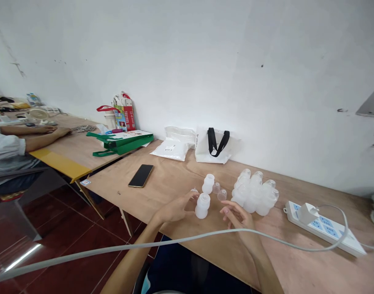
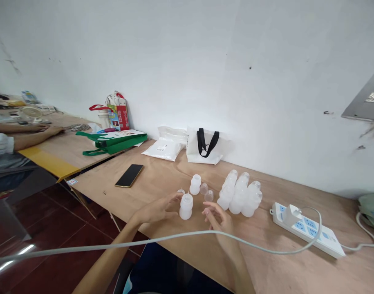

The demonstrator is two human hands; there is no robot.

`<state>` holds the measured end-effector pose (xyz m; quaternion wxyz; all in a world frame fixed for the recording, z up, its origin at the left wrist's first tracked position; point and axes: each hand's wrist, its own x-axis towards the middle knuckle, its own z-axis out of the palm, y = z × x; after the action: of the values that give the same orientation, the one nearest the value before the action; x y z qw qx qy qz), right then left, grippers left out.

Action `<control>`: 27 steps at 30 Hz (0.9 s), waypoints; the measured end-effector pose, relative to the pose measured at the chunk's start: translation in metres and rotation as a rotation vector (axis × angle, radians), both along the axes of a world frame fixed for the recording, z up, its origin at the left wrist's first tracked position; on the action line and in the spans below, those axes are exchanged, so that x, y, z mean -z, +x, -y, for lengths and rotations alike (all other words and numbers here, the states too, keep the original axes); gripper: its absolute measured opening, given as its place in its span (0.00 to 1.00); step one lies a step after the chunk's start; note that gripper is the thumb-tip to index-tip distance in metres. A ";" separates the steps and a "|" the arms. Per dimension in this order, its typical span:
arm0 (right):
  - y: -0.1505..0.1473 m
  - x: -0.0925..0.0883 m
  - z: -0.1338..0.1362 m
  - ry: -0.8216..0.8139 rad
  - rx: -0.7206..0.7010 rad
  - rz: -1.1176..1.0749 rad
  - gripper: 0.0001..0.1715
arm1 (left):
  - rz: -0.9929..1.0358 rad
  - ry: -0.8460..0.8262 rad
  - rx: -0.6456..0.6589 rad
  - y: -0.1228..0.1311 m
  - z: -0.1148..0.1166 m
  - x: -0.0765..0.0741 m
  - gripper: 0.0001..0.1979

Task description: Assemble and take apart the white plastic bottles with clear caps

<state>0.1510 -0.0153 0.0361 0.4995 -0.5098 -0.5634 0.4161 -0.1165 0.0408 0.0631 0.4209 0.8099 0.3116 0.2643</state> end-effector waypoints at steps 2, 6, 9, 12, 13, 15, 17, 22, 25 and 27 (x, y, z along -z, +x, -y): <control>-0.001 0.000 0.000 0.008 0.015 0.005 0.29 | -0.004 0.049 -0.060 -0.009 -0.003 0.001 0.23; -0.005 0.001 0.000 0.023 0.029 0.036 0.29 | -0.056 0.153 -0.306 -0.005 -0.013 0.019 0.19; -0.008 -0.002 -0.008 0.074 0.055 0.112 0.29 | -0.121 0.238 -0.395 0.008 -0.019 0.036 0.21; -0.010 -0.015 -0.027 0.200 0.072 0.261 0.25 | -0.195 0.306 -0.380 0.016 -0.020 0.047 0.27; -0.011 -0.020 -0.035 0.259 0.073 0.329 0.22 | -0.221 0.324 -0.376 0.018 -0.020 0.049 0.28; -0.014 -0.029 -0.052 0.378 0.077 0.462 0.19 | -0.265 0.351 -0.388 0.020 -0.019 0.052 0.29; -0.017 -0.033 -0.069 0.433 0.109 0.571 0.19 | -0.283 0.371 -0.397 0.021 -0.018 0.053 0.30; -0.028 -0.018 -0.098 0.531 0.140 0.760 0.20 | -0.331 0.421 -0.387 0.023 -0.017 0.054 0.32; -0.032 0.001 -0.105 0.586 0.175 0.794 0.21 | -0.390 0.485 -0.348 0.023 -0.019 0.058 0.26; -0.032 0.012 -0.106 0.581 0.189 0.778 0.21 | -0.401 0.523 -0.315 0.023 -0.020 0.062 0.22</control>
<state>0.1194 0.0904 0.0237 0.4092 -0.5160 -0.7521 -0.0266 -0.0937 0.0610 0.0010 0.0842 0.8680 0.4307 0.2323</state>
